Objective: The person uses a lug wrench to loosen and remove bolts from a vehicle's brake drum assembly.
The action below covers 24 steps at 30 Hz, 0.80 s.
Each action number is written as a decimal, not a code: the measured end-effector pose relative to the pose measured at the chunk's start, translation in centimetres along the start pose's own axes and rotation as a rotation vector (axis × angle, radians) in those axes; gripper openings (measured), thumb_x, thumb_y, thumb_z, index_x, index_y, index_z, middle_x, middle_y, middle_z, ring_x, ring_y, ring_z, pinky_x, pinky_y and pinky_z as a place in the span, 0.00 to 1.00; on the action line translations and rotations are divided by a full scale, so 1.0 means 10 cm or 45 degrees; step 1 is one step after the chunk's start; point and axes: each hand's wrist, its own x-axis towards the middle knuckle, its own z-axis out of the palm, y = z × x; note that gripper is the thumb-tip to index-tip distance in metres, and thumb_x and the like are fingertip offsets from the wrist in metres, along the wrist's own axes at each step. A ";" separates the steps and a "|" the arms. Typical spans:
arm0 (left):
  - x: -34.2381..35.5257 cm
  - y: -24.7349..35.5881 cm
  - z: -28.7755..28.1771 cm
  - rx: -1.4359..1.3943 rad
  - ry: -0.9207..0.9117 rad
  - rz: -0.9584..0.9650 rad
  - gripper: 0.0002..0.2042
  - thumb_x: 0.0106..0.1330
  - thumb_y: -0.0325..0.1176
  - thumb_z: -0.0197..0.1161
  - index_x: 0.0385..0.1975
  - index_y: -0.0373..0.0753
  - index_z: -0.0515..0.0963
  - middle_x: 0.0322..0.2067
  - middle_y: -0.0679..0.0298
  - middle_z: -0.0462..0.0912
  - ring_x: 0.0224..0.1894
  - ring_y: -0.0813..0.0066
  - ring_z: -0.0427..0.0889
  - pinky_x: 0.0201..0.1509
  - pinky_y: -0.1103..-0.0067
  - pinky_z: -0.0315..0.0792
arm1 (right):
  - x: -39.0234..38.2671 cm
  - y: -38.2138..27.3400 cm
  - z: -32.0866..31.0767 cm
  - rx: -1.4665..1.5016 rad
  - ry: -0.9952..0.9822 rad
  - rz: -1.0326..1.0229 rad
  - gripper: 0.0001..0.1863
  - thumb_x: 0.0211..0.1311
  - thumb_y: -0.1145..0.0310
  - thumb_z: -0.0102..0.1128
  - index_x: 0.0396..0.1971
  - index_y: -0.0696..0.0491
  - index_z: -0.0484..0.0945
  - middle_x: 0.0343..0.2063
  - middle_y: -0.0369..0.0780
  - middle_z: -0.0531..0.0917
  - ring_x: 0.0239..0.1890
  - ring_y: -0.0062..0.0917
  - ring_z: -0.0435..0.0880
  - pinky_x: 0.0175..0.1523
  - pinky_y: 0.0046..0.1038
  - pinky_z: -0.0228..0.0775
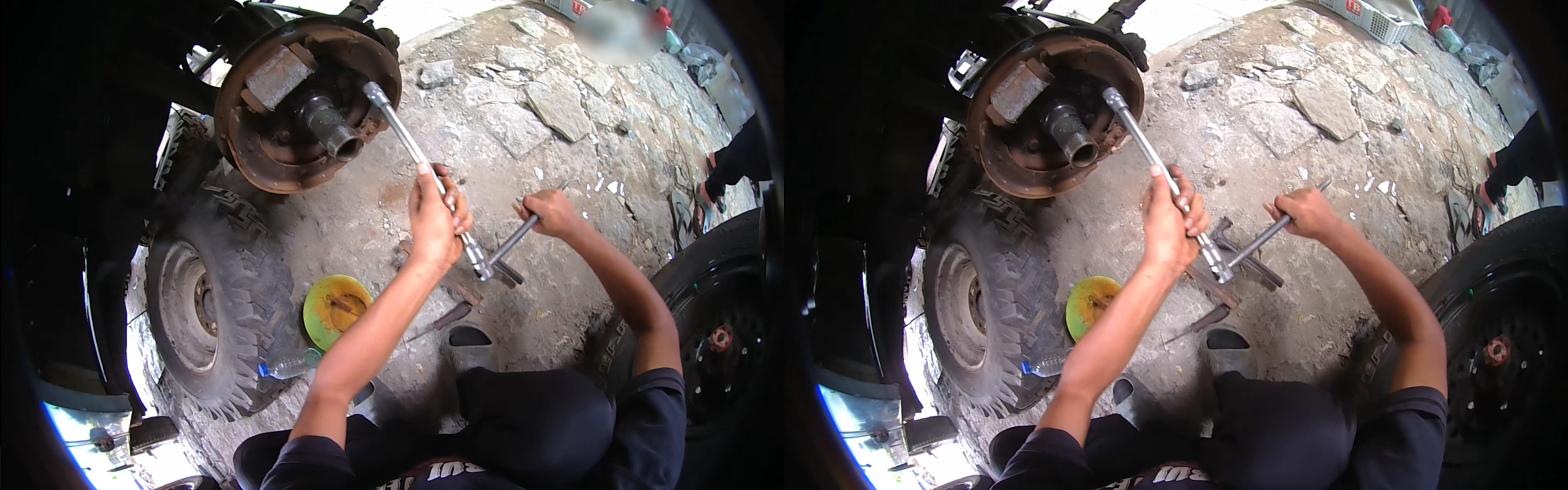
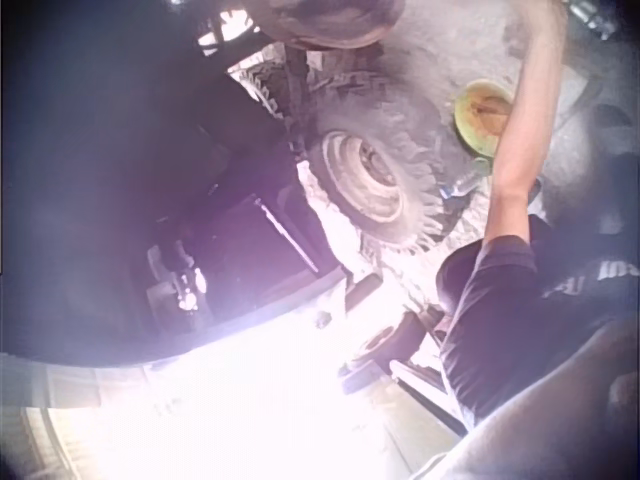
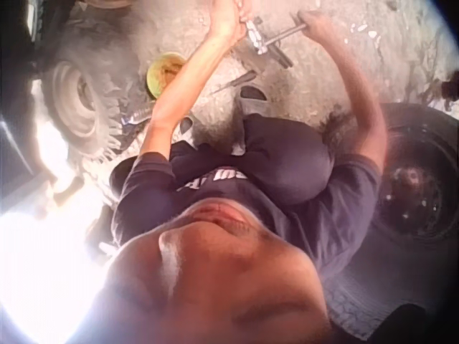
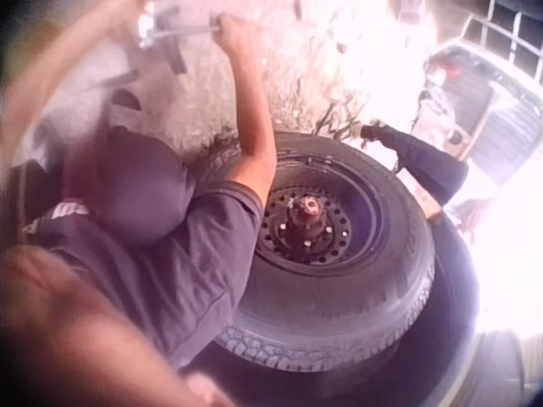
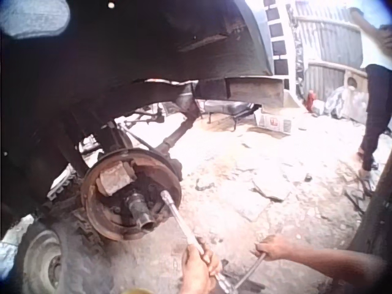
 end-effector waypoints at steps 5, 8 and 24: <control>0.03 0.03 -0.20 0.138 -0.003 -0.097 0.18 0.75 0.52 0.40 0.39 0.41 0.66 0.18 0.74 0.58 0.12 0.88 0.51 0.11 0.86 0.46 | -0.16 0.06 0.09 0.059 -0.063 0.028 0.21 0.61 0.62 0.60 0.10 0.49 0.67 0.08 0.37 0.71 0.13 0.32 0.75 0.26 0.33 0.70; 0.00 0.16 -0.30 0.094 0.068 -0.177 0.18 0.75 0.52 0.41 0.40 0.41 0.67 0.17 0.75 0.57 0.11 0.88 0.49 0.11 0.87 0.44 | -0.42 0.33 0.05 -0.060 -0.076 0.134 0.20 0.60 0.63 0.62 0.11 0.51 0.68 0.10 0.38 0.73 0.14 0.34 0.76 0.26 0.33 0.70; 0.03 0.28 -0.22 0.014 0.096 0.055 0.18 0.76 0.51 0.40 0.41 0.41 0.67 0.18 0.73 0.58 0.11 0.86 0.51 0.12 0.85 0.46 | -0.29 -0.35 1.00 -0.118 -0.140 0.328 0.15 0.55 0.60 0.65 0.33 0.56 0.77 0.32 0.42 0.79 0.41 0.33 0.77 0.45 0.31 0.67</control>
